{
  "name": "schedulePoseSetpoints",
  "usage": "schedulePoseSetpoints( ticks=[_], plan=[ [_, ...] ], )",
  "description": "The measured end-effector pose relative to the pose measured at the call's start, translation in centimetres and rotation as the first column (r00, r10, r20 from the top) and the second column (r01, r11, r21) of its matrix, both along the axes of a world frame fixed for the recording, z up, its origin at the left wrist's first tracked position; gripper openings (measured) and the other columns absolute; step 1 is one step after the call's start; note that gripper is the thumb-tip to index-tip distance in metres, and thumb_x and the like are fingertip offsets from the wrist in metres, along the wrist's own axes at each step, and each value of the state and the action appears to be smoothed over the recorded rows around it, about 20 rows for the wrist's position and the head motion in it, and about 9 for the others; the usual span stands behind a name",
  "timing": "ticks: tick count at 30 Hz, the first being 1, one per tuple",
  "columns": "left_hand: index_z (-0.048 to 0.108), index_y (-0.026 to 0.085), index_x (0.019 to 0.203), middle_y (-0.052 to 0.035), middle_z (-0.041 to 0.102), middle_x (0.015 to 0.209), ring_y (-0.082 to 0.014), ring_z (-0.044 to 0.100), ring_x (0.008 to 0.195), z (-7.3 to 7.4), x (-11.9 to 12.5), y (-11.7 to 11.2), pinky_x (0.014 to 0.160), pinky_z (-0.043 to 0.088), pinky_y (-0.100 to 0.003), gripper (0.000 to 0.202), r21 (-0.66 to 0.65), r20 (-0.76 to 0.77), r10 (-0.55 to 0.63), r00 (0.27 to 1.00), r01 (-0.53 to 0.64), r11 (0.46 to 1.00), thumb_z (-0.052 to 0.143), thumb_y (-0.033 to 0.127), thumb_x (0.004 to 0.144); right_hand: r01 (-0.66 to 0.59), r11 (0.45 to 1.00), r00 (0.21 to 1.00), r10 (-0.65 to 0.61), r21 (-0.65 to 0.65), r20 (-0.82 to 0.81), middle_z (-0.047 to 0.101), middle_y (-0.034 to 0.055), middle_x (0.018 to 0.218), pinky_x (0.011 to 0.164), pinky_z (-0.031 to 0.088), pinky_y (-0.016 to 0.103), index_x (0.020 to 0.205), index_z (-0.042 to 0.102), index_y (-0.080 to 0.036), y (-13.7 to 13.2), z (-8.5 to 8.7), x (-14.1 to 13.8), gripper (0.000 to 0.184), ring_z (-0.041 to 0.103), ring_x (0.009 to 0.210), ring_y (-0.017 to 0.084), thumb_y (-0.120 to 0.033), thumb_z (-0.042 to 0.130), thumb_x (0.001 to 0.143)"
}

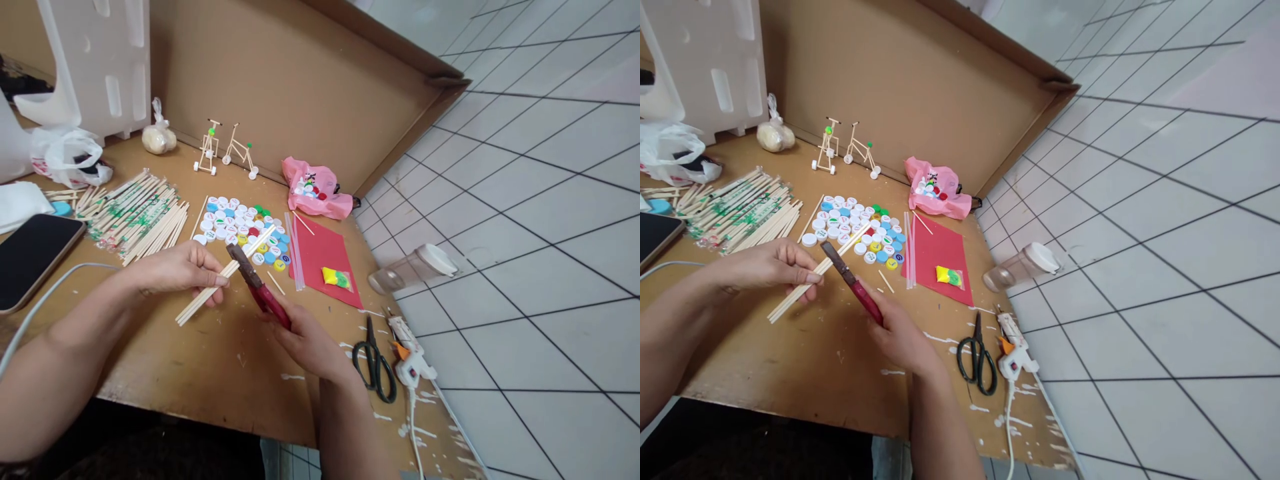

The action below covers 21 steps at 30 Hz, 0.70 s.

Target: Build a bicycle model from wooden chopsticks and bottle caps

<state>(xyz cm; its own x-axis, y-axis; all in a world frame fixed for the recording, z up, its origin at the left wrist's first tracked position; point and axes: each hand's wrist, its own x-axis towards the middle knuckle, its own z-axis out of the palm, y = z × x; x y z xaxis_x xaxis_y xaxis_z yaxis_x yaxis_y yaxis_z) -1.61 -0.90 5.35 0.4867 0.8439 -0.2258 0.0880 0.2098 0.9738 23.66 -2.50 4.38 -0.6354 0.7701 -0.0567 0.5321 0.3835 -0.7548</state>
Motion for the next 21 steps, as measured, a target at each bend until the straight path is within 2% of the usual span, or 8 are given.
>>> schedulePoseSetpoints(
  ticks=[5, 8, 15, 21],
  plan=[
    [0.073, 0.017, 0.063, -0.0044, 0.072, 0.061, -0.0128, 0.062, 0.052, -0.29, -0.64, 0.38, 0.057, 0.052, -0.025, 0.021, -0.006, -0.044, -0.126, 0.991, 0.126, 0.992, 0.071, 0.034, 0.074, -0.039, 0.999, 0.999, 0.039, -0.025, -0.023, 0.067, 0.0030, 0.121, 0.108, 0.043, 0.044, 0.137, 0.050, -0.024, 0.17, 0.10, -0.12, 0.062, 0.057, 0.122, 0.022, -0.010, 0.043, 0.078],
    [0.073, 0.016, 0.065, -0.0031, 0.071, 0.060, -0.0122, 0.061, 0.053, -0.50, -0.86, 0.53, 0.059, 0.050, -0.024, 0.022, 0.015, -0.058, -0.147, 0.987, 0.149, 0.989, 0.069, 0.035, 0.077, -0.056, 0.998, 0.998, 0.055, -0.036, -0.042, 0.065, 0.0018, 0.129, 0.112, 0.040, 0.044, 0.140, 0.048, -0.026, 0.22, 0.00, -0.27, 0.066, 0.053, 0.129, 0.022, -0.008, 0.043, 0.076],
    [0.073, 0.017, 0.064, -0.0020, 0.068, 0.057, -0.0107, 0.057, 0.050, -0.37, -0.91, 0.45, 0.057, 0.046, -0.024, 0.023, 0.034, -0.072, -0.153, 0.986, 0.156, 0.987, 0.067, 0.034, 0.078, -0.017, 0.998, 0.996, 0.011, -0.066, -0.088, 0.063, 0.0032, 0.132, 0.112, 0.041, 0.047, 0.139, 0.051, -0.025, 0.35, -0.42, -0.16, 0.061, 0.054, 0.129, 0.023, -0.010, 0.047, 0.079],
    [0.073, 0.016, 0.064, -0.0012, 0.068, 0.057, -0.0092, 0.054, 0.048, -0.46, -0.99, 0.54, 0.055, 0.045, -0.023, 0.022, 0.033, -0.062, -0.153, 0.986, 0.156, 0.987, 0.068, 0.034, 0.077, -0.029, 0.997, 0.996, 0.023, -0.070, -0.089, 0.062, 0.0018, 0.133, 0.112, 0.041, 0.047, 0.142, 0.047, -0.027, 0.29, -0.29, -0.36, 0.068, 0.054, 0.128, 0.022, -0.007, 0.045, 0.077]
  ],
)
